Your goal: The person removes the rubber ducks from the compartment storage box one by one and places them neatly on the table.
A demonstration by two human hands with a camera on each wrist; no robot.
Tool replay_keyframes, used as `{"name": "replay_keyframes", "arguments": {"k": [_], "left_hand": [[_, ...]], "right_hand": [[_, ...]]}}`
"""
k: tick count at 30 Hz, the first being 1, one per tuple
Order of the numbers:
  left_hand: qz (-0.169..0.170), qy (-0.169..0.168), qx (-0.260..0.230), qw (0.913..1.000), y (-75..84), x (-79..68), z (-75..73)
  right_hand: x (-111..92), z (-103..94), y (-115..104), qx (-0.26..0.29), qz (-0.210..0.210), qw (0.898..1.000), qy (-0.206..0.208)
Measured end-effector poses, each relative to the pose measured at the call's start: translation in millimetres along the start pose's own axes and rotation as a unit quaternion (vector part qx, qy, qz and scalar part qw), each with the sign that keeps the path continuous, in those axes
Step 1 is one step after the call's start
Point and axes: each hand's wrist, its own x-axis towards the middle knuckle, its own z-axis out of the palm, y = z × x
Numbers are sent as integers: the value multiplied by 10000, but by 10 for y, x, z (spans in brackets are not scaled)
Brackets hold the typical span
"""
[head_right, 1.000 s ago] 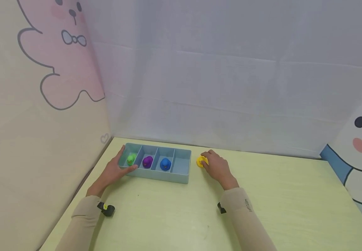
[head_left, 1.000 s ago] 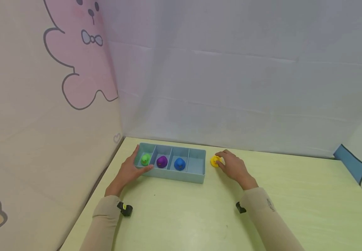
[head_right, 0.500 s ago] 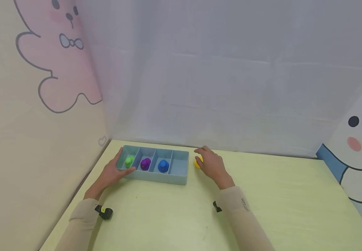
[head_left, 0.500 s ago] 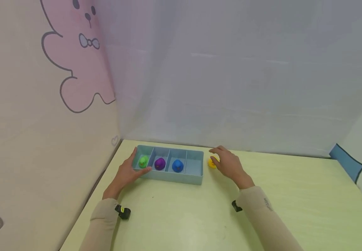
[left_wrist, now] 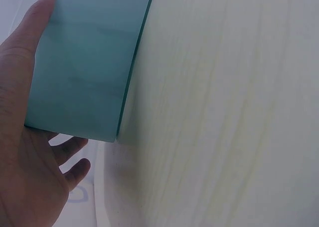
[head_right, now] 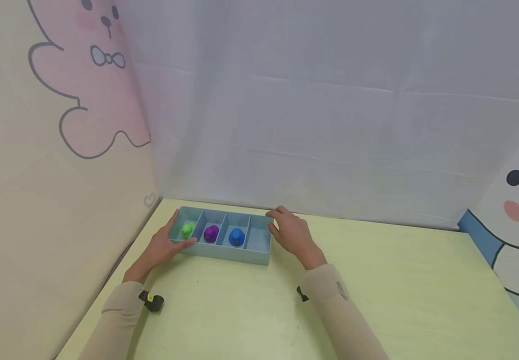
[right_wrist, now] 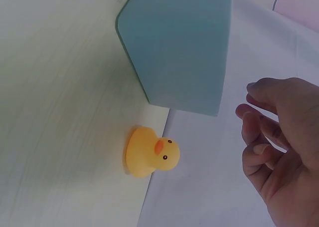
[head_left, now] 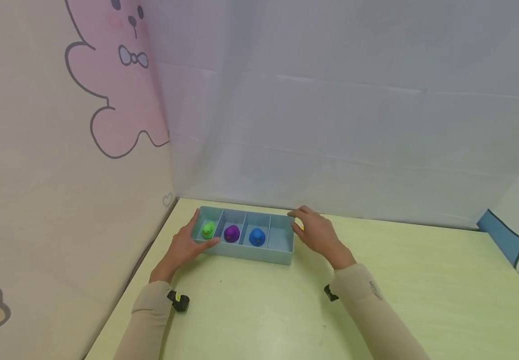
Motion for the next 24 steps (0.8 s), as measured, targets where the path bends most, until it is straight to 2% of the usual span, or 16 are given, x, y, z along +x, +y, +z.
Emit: {"name": "replay_keyframes", "arguments": {"k": [7, 17, 24], "left_hand": [[29, 4, 65, 10000, 6, 15, 4], [63, 104, 93, 9999, -6, 5, -3], [40, 166, 5, 9999, -10, 4, 1]], "right_hand": [[66, 45, -168, 217, 27, 9992, -339], [132, 179, -369, 152, -446, 9986, -235], [213, 221, -447, 240, -374, 9972, -606]]}}
